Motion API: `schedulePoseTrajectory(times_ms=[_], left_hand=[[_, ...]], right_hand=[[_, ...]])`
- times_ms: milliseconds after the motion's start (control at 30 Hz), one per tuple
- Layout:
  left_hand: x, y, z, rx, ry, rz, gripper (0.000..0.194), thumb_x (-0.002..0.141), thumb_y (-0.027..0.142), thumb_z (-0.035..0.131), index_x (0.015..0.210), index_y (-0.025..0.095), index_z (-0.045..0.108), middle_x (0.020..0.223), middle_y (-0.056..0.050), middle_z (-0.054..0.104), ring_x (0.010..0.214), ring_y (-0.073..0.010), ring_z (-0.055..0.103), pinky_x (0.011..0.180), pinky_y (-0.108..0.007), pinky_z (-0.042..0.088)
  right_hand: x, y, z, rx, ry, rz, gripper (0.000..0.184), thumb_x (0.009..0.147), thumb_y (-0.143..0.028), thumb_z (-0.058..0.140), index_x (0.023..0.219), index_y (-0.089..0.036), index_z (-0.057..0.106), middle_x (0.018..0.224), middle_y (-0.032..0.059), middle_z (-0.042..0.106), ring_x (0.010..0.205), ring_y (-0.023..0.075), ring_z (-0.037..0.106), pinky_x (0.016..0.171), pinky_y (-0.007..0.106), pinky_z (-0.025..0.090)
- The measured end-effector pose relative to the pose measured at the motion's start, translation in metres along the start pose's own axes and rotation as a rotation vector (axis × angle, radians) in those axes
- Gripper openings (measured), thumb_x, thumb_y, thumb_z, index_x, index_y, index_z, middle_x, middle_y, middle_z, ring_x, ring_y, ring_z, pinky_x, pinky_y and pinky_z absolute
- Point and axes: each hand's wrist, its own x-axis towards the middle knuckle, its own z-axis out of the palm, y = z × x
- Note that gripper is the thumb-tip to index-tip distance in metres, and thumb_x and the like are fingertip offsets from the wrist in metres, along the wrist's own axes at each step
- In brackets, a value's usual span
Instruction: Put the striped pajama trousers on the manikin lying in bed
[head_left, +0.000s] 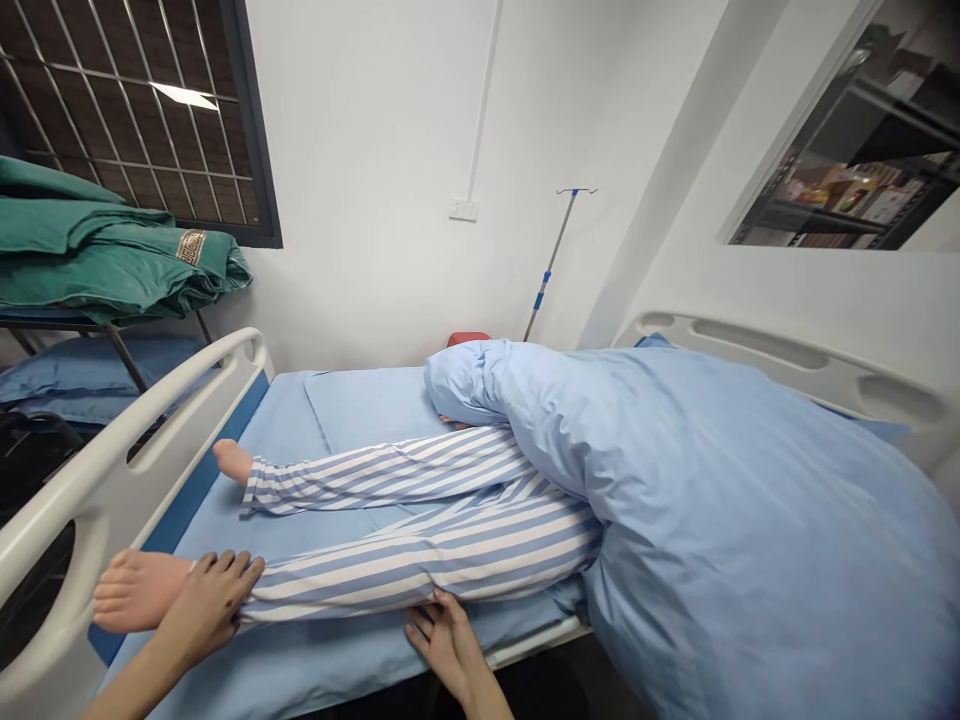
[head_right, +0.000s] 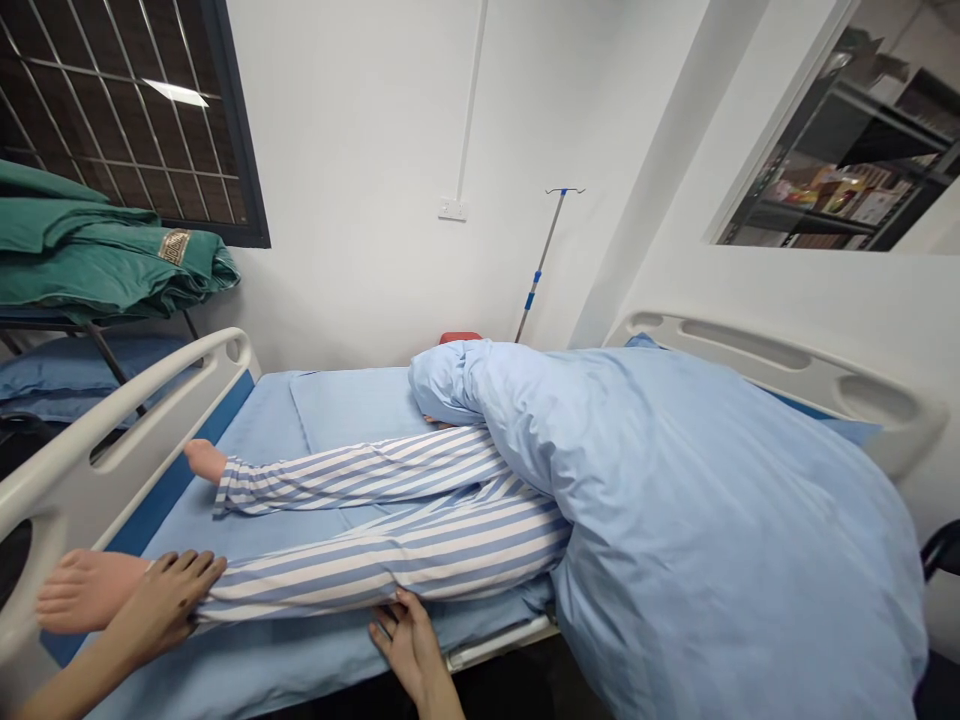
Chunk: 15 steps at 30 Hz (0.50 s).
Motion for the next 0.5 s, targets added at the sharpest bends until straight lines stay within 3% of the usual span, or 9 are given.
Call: schedulePoseTrajectory(times_ms=[300, 500], left_hand=[[0.001, -0.002, -0.001, 0.016, 0.017, 0.008, 0.057, 0.06, 0.01, 0.045, 0.115, 0.019, 0.053, 0.111, -0.012, 0.057, 0.1, -0.0279, 0.048, 0.086, -0.041, 0.031], [0.0, 0.002, 0.031, 0.016, 0.016, 0.0, 0.056, 0.063, 0.012, 0.045, 0.118, 0.018, 0.052, 0.118, -0.013, 0.055, 0.106, -0.0281, 0.047, 0.089, -0.042, 0.031]], right_hand=[[-0.001, -0.001, 0.001, -0.029, 0.008, 0.004, 0.024, 0.058, -0.031, 0.072, 0.075, -0.02, 0.059, 0.086, 0.003, 0.064, 0.088, 0.0215, 0.058, 0.072, 0.033, 0.044], [-0.005, 0.004, 0.001, -0.064, 0.106, -0.039, 0.025, 0.057, -0.027, 0.074, 0.071, -0.02, 0.054, 0.075, 0.0003, 0.06, 0.075, 0.0172, 0.057, 0.067, 0.032, 0.047]])
